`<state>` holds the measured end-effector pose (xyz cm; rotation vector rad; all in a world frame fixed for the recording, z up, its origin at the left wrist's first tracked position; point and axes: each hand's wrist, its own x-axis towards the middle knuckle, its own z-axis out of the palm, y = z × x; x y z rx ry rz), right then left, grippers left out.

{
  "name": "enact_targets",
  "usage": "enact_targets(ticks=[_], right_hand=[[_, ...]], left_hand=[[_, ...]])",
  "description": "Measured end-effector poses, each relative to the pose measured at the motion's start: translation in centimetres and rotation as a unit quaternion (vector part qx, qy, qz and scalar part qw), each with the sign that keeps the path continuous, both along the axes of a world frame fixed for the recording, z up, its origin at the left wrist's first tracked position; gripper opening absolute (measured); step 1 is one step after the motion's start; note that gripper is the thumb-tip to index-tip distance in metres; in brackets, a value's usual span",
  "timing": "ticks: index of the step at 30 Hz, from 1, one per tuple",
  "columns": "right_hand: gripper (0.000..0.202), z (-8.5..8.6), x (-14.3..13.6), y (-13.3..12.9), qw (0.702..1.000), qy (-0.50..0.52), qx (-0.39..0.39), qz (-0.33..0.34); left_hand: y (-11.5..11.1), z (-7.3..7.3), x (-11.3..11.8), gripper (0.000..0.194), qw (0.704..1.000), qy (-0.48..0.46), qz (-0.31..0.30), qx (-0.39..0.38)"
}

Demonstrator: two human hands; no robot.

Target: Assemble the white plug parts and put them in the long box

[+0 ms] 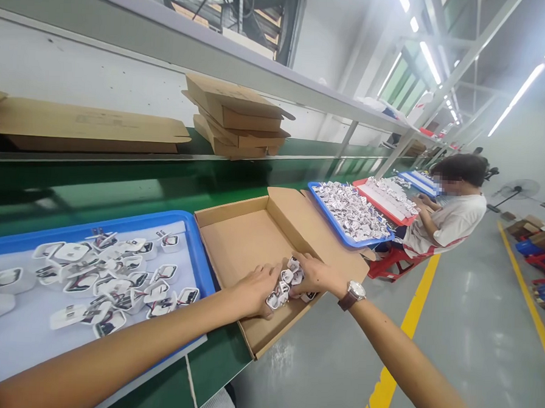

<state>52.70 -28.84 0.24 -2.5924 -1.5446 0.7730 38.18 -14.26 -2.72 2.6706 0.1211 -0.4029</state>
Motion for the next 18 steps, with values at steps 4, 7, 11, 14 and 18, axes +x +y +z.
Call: enact_targets(ticks=[4,7,11,14,18], right_hand=[[0.132,-0.5,0.3,0.0,1.000,0.017,-0.005,0.026],[0.126,-1.2,0.1,-0.1,0.999,0.009,0.017,0.038],[0.123,-2.8,-0.2,0.5,0.997,0.001,0.047,0.059],[0.112,-4.0,-0.5,1.4,0.995,-0.028,0.078,0.064],[0.064,-4.0,-1.3,2.4,0.988,-0.069,0.108,0.083]], left_hand=[[0.1,-0.5,0.4,0.134,1.000,-0.009,0.013,-0.026],[0.2,-1.0,0.9,0.132,0.998,-0.015,0.031,-0.045],[0.2,-1.5,1.9,0.136,0.996,-0.020,0.039,-0.072],[0.3,-1.5,2.2,0.133,0.995,-0.034,0.051,-0.085],[0.4,-1.0,1.4,0.129,0.992,-0.050,0.071,-0.096]])
